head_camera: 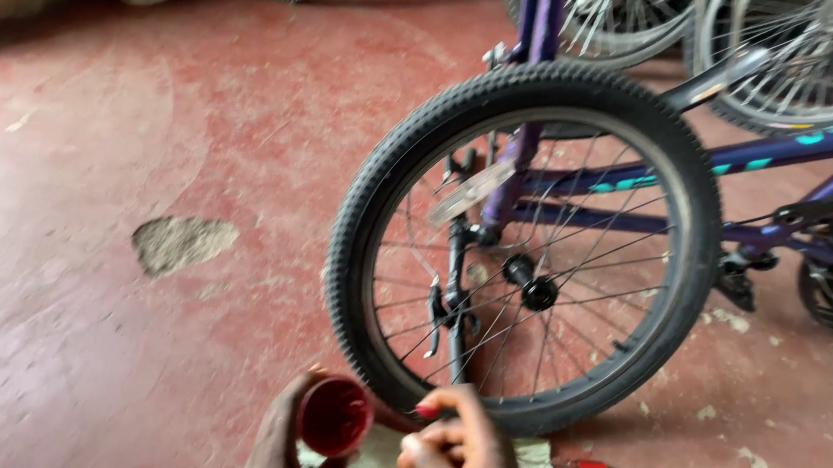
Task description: Applying grease to a bicycle wheel hub and installing individual ball bearings into the hub race.
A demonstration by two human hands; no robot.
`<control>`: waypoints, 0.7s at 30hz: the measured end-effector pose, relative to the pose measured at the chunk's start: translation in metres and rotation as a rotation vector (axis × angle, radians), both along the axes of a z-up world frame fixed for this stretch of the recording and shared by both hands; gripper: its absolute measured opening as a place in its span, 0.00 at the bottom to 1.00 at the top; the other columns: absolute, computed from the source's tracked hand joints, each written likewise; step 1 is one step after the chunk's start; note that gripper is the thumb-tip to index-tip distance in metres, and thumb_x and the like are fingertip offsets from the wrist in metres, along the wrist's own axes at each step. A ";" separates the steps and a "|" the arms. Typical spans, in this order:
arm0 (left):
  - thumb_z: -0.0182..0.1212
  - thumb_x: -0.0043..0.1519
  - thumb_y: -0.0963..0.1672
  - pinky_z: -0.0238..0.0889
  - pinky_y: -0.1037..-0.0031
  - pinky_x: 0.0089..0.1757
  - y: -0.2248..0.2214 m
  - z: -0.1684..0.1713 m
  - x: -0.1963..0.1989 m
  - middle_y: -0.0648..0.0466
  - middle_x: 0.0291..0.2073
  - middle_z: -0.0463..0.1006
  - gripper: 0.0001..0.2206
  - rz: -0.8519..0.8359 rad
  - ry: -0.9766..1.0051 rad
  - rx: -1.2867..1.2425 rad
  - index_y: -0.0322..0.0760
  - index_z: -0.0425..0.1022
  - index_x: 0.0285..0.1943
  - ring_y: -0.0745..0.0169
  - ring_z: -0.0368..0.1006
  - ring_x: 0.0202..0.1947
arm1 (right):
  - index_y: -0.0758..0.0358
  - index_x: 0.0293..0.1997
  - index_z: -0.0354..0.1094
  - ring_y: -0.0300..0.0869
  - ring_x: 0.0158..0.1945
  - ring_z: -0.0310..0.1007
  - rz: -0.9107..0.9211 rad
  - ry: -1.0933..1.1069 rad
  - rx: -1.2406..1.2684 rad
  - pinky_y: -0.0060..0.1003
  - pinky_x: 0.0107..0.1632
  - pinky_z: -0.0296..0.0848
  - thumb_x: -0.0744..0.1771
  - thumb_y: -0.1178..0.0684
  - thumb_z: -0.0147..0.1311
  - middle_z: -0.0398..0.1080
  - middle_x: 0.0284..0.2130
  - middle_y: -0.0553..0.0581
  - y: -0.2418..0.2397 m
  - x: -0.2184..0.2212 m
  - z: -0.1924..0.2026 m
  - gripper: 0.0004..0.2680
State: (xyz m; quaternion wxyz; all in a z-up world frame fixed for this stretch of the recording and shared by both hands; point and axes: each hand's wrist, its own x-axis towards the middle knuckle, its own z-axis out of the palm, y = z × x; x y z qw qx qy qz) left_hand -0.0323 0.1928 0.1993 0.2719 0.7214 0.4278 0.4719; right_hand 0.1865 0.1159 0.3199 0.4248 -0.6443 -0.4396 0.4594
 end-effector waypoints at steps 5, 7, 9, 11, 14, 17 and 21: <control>0.80 0.35 0.33 0.83 0.64 0.50 0.033 -0.015 -0.014 0.46 0.59 0.79 0.50 -0.102 -0.256 -0.372 0.38 0.60 0.72 0.53 0.81 0.58 | 0.68 0.51 0.68 0.45 0.33 0.74 -0.383 0.081 0.097 0.38 0.37 0.76 0.63 0.59 0.58 0.74 0.35 0.61 0.015 0.060 0.036 0.13; 0.88 0.30 0.44 0.81 0.64 0.50 0.039 -0.002 -0.010 0.46 0.55 0.82 0.51 -0.136 -0.214 -0.183 0.35 0.63 0.68 0.53 0.84 0.54 | 0.62 0.50 0.70 0.39 0.36 0.73 -0.413 -0.182 0.255 0.33 0.37 0.70 0.62 0.55 0.58 0.77 0.37 0.56 0.023 0.083 0.031 0.13; 0.81 0.35 0.48 0.74 0.57 0.54 0.033 0.039 0.001 0.41 0.61 0.74 0.50 0.002 -0.130 -0.340 0.34 0.60 0.71 0.47 0.77 0.59 | 0.62 0.53 0.71 0.38 0.36 0.72 -0.421 -0.209 0.294 0.32 0.37 0.72 0.62 0.56 0.57 0.76 0.39 0.56 0.026 0.092 0.034 0.14; 0.73 0.40 0.52 0.68 0.50 0.57 0.032 0.080 0.015 0.36 0.68 0.66 0.49 0.140 -0.048 -0.491 0.33 0.57 0.74 0.40 0.69 0.65 | 0.62 0.56 0.71 0.38 0.37 0.72 -0.429 -0.242 0.337 0.31 0.37 0.74 0.63 0.57 0.57 0.75 0.41 0.56 0.029 0.097 0.037 0.15; 0.65 0.45 0.56 0.66 0.46 0.59 0.035 0.126 0.035 0.39 0.64 0.72 0.43 0.228 -0.047 -0.544 0.29 0.64 0.68 0.41 0.70 0.65 | 0.59 0.56 0.73 0.36 0.39 0.72 -0.393 -0.385 0.364 0.30 0.38 0.74 0.63 0.56 0.55 0.74 0.42 0.53 0.030 0.098 0.038 0.15; 0.66 0.48 0.56 0.64 0.58 0.60 0.044 0.146 0.052 0.47 0.60 0.77 0.38 0.206 0.051 -0.478 0.33 0.67 0.66 0.54 0.73 0.63 | 0.59 0.55 0.73 0.35 0.34 0.69 -0.390 -0.419 0.415 0.28 0.34 0.71 0.64 0.59 0.55 0.72 0.38 0.51 0.031 0.100 0.033 0.14; 0.63 0.54 0.55 0.73 0.63 0.46 0.050 0.146 0.071 0.47 0.51 0.84 0.32 0.215 0.035 -0.534 0.36 0.69 0.65 0.54 0.82 0.49 | 0.58 0.58 0.72 0.34 0.33 0.69 -0.354 -0.561 0.457 0.26 0.29 0.69 0.64 0.60 0.56 0.72 0.36 0.50 0.036 0.104 0.024 0.16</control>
